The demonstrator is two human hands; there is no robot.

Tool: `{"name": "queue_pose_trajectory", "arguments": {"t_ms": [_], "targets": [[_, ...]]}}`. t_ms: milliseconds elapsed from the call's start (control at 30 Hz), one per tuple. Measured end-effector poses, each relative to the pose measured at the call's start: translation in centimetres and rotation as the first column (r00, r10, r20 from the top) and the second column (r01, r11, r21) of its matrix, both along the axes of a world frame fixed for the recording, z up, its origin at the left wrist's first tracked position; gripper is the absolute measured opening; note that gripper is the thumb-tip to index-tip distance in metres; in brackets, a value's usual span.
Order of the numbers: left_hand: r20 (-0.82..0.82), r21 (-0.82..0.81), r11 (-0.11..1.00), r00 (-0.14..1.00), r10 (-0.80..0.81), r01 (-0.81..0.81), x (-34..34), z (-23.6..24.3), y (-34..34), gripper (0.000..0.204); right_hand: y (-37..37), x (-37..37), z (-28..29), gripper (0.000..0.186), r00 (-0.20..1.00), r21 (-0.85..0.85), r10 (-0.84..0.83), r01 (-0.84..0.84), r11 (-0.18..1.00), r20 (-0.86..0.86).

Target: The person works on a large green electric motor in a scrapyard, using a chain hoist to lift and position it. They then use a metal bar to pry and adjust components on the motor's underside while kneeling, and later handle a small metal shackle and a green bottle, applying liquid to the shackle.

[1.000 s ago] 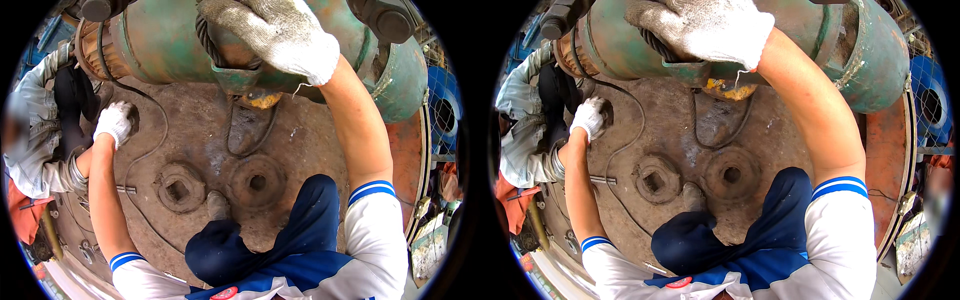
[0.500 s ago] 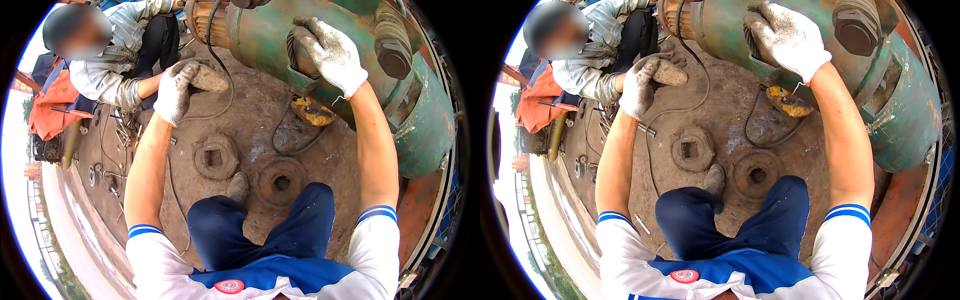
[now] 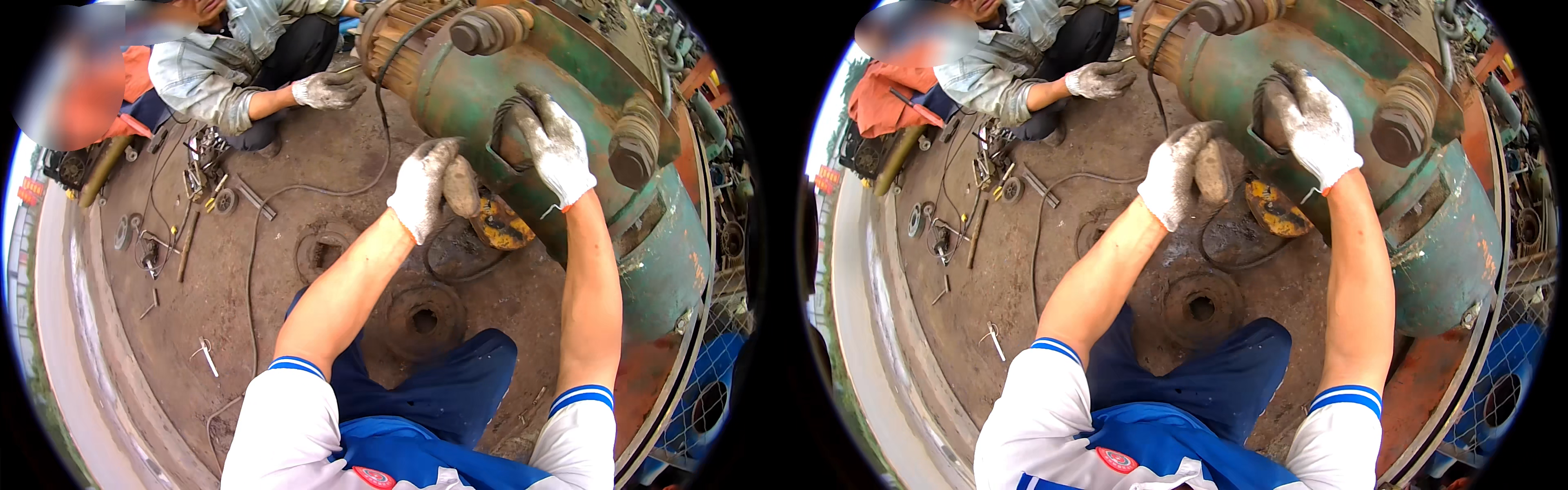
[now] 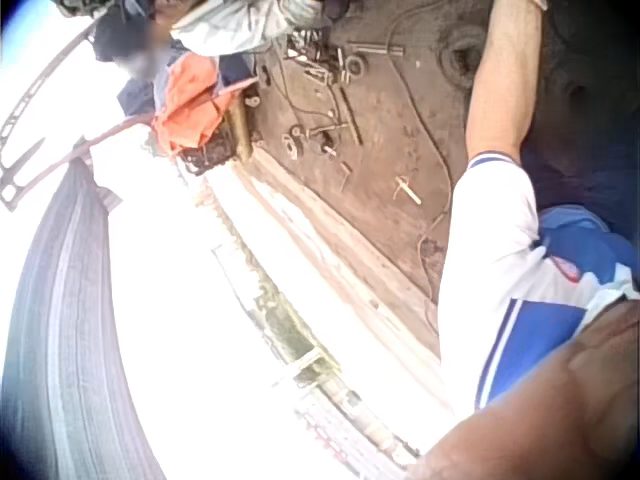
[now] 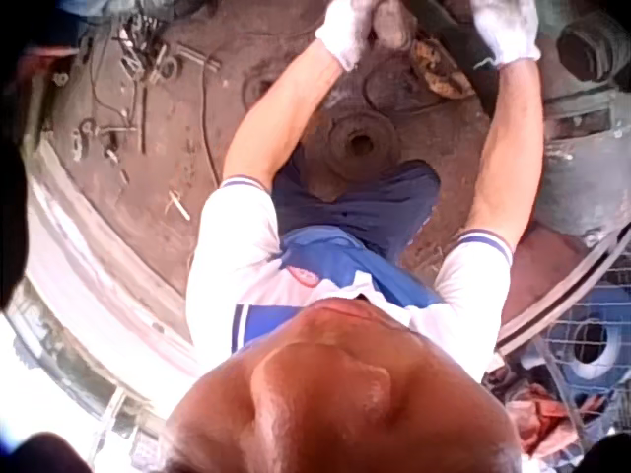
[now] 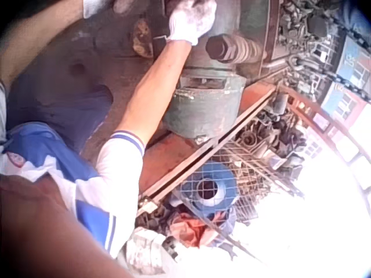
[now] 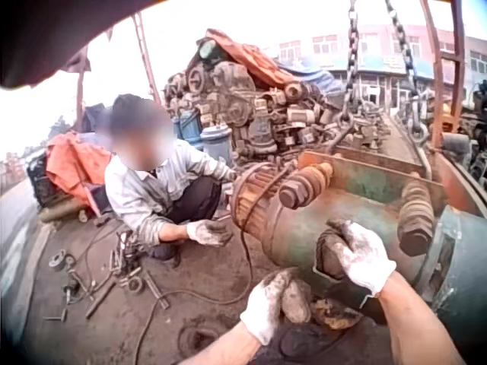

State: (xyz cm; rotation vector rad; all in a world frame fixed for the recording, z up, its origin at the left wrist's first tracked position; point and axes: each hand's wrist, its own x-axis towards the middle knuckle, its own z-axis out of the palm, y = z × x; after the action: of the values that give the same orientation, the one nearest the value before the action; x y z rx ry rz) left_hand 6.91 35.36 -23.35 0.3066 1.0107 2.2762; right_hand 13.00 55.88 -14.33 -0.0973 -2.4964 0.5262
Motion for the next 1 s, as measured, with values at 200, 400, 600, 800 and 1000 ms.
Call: {"name": "queue_pose_trajectory", "arguments": {"t_ms": [200, 400, 600, 800, 1000], "targets": [[0.113, -0.237, 0.967, 0.992, -0.064, 0.089, -1.3, -7.8, -2.6, 0.02, -2.1, 0.5, -0.7, 0.038, 0.998, -0.09, -0.059, 0.057, 0.994, -0.028], [-0.571, -0.738, 0.636, 0.71, -0.412, -0.225, -1.6, -5.7, -6.2, 0.076, -4.7, -0.4, -2.0, 0.038, 0.982, -0.097, -0.135, 0.123, 0.988, -0.132], [-0.723, -0.648, 0.717, 0.502, -0.475, -0.255, -3.6, -9.8, -3.0, 0.068, -5.5, -2.5, -1.4, 0.042, 0.908, -0.053, -0.413, 0.417, 0.907, 0.067], [-0.748, -0.623, 0.759, 0.429, -0.506, -0.191, -5.8, -9.7, 1.7, 0.051, -1.9, -3.7, -1.0, 0.038, 0.918, -0.087, -0.368, 0.383, 0.92, 0.149], [-0.684, -0.698, 0.679, 0.493, -0.537, -0.229, -10.0, -9.2, 7.7, 0.047, -1.9, -10.6, -0.7, 0.036, 0.813, -0.079, -0.572, 0.567, 0.82, -0.108]]}}
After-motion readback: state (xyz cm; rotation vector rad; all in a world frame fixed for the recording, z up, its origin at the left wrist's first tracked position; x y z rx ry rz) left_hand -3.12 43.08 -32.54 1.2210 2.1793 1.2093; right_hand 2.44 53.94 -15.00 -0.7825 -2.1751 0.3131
